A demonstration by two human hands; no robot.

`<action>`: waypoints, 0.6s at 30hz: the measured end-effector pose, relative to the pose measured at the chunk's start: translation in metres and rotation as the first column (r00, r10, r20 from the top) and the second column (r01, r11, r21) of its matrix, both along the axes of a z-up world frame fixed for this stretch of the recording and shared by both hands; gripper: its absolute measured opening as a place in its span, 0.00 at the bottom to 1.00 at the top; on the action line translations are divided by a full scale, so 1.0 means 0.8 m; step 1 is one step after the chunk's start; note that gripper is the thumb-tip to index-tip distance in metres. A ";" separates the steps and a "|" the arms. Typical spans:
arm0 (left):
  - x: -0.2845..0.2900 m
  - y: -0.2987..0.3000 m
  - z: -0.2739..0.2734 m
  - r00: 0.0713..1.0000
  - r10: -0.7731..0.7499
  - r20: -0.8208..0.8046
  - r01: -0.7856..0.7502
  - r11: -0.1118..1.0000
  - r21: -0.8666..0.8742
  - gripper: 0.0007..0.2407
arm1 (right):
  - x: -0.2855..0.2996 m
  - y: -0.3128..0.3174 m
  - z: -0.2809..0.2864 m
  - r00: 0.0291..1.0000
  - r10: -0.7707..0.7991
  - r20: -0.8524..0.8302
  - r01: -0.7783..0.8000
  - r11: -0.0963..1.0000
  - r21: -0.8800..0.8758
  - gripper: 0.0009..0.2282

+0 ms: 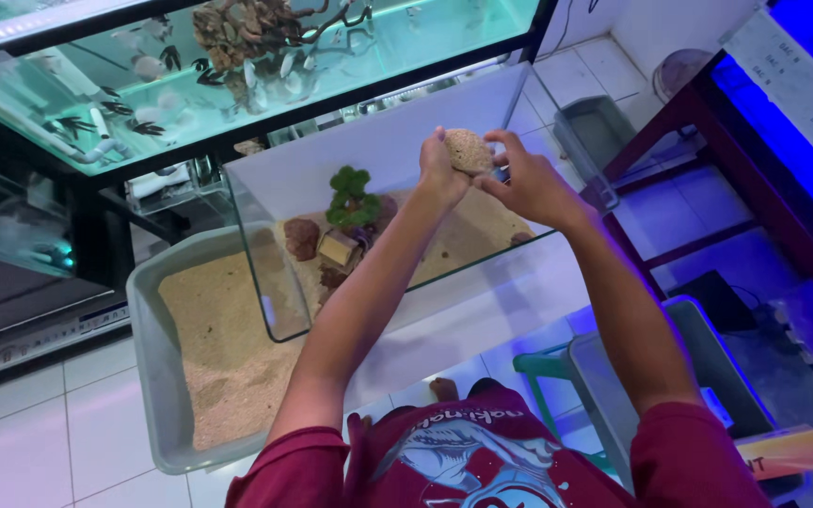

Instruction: The person scoops sand from a large bin using a small plastic cup and pours it into a glass terrarium. They repeatedly spread and level the sand with their hands to create an even base layer around existing decorations.

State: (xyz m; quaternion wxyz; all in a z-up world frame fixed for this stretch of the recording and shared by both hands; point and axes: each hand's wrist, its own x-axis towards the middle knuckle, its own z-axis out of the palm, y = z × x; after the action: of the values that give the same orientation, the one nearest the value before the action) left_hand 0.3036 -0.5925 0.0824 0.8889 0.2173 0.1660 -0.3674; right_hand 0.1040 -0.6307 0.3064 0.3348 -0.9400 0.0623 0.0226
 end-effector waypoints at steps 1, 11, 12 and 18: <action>0.008 -0.004 0.005 1.000 -0.002 0.001 0.002 1.000 -0.001 0.22 | 0.003 -0.011 -0.009 1.000 -0.002 0.001 0.002 1.000 -0.001 0.27; 0.031 -0.041 0.002 0.999 -0.046 -0.001 0.045 0.990 0.136 0.32 | 0.051 -0.084 -0.090 0.943 0.250 0.220 -0.200 0.953 -0.229 0.18; 0.022 -0.037 0.017 0.999 -0.052 0.003 0.051 0.992 0.116 0.34 | 0.058 -0.089 -0.096 0.942 0.260 0.214 -0.208 0.949 -0.235 0.18; 0.004 -0.025 0.010 0.999 -0.025 0.040 0.020 0.991 0.134 0.33 | 0.088 -0.102 -0.132 0.986 0.153 0.060 -0.139 0.971 -0.193 0.18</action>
State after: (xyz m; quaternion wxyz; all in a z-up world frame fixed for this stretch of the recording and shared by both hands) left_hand 0.3070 -0.6126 0.0901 0.8714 0.2859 0.1692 -0.3609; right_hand 0.1746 -0.7120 0.2007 0.2440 -0.9696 -0.0180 0.0060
